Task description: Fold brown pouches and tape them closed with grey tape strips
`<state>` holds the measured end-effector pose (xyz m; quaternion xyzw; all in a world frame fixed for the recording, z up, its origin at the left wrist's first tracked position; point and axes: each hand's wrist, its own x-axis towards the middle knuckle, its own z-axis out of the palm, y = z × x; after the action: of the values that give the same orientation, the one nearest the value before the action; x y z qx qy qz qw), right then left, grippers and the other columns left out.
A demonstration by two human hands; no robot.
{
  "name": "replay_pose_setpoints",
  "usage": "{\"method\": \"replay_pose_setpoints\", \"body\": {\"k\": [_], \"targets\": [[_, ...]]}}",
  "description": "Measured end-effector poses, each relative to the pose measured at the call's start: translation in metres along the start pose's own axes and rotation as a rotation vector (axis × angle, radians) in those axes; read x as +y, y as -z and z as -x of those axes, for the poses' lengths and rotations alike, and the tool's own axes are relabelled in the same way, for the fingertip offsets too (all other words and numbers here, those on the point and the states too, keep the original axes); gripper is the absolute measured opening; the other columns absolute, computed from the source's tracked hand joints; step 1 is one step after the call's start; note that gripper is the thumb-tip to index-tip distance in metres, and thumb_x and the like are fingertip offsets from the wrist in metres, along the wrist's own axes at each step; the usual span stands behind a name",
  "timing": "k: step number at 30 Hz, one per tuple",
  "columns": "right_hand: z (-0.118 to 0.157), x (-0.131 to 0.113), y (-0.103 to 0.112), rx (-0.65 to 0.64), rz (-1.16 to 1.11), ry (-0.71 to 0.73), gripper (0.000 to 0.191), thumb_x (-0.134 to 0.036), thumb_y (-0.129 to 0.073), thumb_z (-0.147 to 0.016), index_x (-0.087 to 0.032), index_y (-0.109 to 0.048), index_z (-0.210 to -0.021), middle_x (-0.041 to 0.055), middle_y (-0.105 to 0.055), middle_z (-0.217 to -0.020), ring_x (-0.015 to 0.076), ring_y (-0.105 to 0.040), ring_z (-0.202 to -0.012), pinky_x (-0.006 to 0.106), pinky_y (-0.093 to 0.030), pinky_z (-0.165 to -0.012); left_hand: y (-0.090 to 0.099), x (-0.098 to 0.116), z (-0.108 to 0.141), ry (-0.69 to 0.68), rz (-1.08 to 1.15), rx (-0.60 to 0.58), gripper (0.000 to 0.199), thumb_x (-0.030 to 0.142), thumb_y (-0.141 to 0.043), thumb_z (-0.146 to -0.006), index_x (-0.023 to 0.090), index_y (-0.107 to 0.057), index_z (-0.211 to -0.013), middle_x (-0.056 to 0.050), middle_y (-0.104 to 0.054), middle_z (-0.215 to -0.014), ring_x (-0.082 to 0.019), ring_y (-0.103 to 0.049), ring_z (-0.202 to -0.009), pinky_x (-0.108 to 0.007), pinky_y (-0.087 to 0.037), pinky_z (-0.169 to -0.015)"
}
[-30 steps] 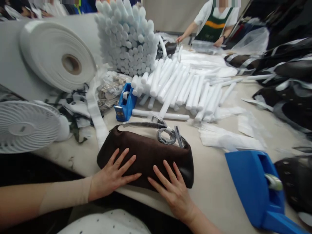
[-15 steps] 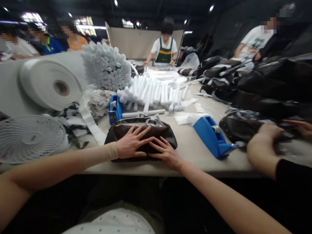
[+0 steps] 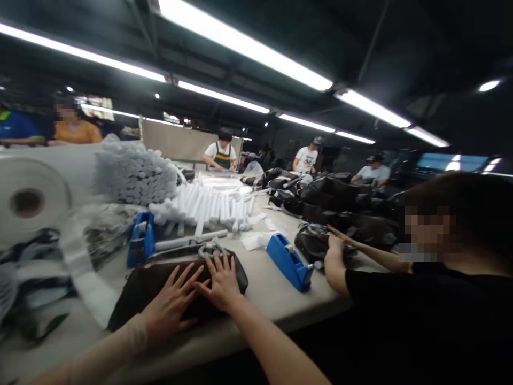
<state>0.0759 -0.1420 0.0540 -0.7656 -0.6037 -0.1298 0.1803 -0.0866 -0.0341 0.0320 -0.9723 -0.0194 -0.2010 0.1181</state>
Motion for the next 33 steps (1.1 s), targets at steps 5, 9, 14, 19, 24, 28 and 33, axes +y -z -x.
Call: {"method": "replay_pose_setpoints", "body": {"k": [5, 9, 14, 19, 24, 28, 33], "targets": [[0.014, 0.017, -0.017, 0.008, -0.028, -0.011, 0.087, -0.075, -0.045, -0.083, -0.03, -0.021, -0.154, 0.0063, -0.018, -0.16, 0.0379, -0.012, -0.147, 0.065, -0.012, -0.116, -0.015, -0.013, 0.001, -0.044, -0.047, 0.12, 0.093, 0.062, -0.061, -0.077, 0.029, -0.02, -0.153, -0.01, -0.02, -0.16, -0.036, -0.022, -0.145, -0.057, -0.015, -0.116], [0.02, 0.014, -0.01, 0.024, -0.065, 0.001, 0.098, -0.081, -0.047, -0.077, -0.029, -0.018, -0.154, 0.0073, -0.014, -0.161, 0.038, -0.01, -0.147, 0.064, -0.011, -0.116, -0.013, -0.03, 0.013, 0.227, -0.145, 0.277, 0.088, 0.072, -0.048, -0.081, 0.014, -0.037, -0.147, -0.017, -0.034, -0.153, -0.038, -0.029, -0.142, -0.06, -0.018, -0.113], [0.021, 0.02, -0.015, 0.069, -0.036, 0.025, 0.098, -0.081, -0.046, -0.077, -0.03, -0.017, -0.155, 0.0057, -0.015, -0.161, 0.0363, -0.013, -0.147, 0.063, -0.015, -0.117, -0.014, -0.041, 0.029, 0.25, -0.217, 0.297, 0.083, 0.073, -0.049, -0.081, 0.019, -0.044, -0.144, -0.017, -0.041, -0.15, -0.041, -0.037, -0.136, -0.064, -0.017, -0.111], [0.021, 0.02, -0.024, 0.128, 0.06, 0.081, 0.091, -0.073, -0.048, -0.082, -0.021, -0.025, -0.153, 0.0102, -0.02, -0.16, 0.037, -0.017, -0.146, 0.062, -0.02, -0.115, 0.007, -0.029, 0.035, 0.288, -0.162, 0.187, 0.085, 0.069, -0.047, -0.084, 0.014, -0.036, -0.148, -0.018, -0.036, -0.153, -0.038, -0.032, -0.14, -0.062, -0.013, -0.114], [0.009, 0.025, -0.036, 0.244, 0.047, 0.145, 0.081, -0.063, -0.049, -0.088, -0.019, -0.028, -0.152, 0.0123, -0.029, -0.157, 0.0354, -0.023, -0.145, 0.06, -0.02, -0.115, 0.019, -0.035, 0.03, 0.285, -0.03, 0.026, 0.085, 0.068, -0.044, -0.086, 0.015, -0.029, -0.151, -0.018, -0.024, -0.158, -0.034, -0.019, -0.147, -0.058, -0.009, -0.118], [0.007, 0.028, -0.039, 0.307, 0.037, 0.19, 0.077, -0.06, -0.046, -0.09, -0.02, -0.026, -0.153, 0.0124, -0.032, -0.155, 0.0352, -0.027, -0.143, 0.059, -0.023, -0.114, 0.022, -0.036, 0.033, 0.21, 0.075, -0.014, 0.076, 0.066, -0.038, -0.091, 0.022, -0.026, -0.152, -0.012, -0.02, -0.16, -0.029, -0.013, -0.149, -0.051, -0.012, -0.119], [0.007, 0.035, -0.041, 0.326, 0.113, 0.23, 0.081, -0.062, -0.05, -0.088, -0.02, -0.025, -0.153, 0.0121, -0.037, -0.153, 0.0343, -0.033, -0.141, 0.056, -0.027, -0.112, 0.03, -0.037, 0.029, 0.114, 0.118, -0.014, 0.062, 0.056, -0.036, -0.096, 0.027, -0.028, -0.151, -0.008, -0.026, -0.159, -0.027, -0.021, -0.147, -0.051, -0.019, -0.117]]}}
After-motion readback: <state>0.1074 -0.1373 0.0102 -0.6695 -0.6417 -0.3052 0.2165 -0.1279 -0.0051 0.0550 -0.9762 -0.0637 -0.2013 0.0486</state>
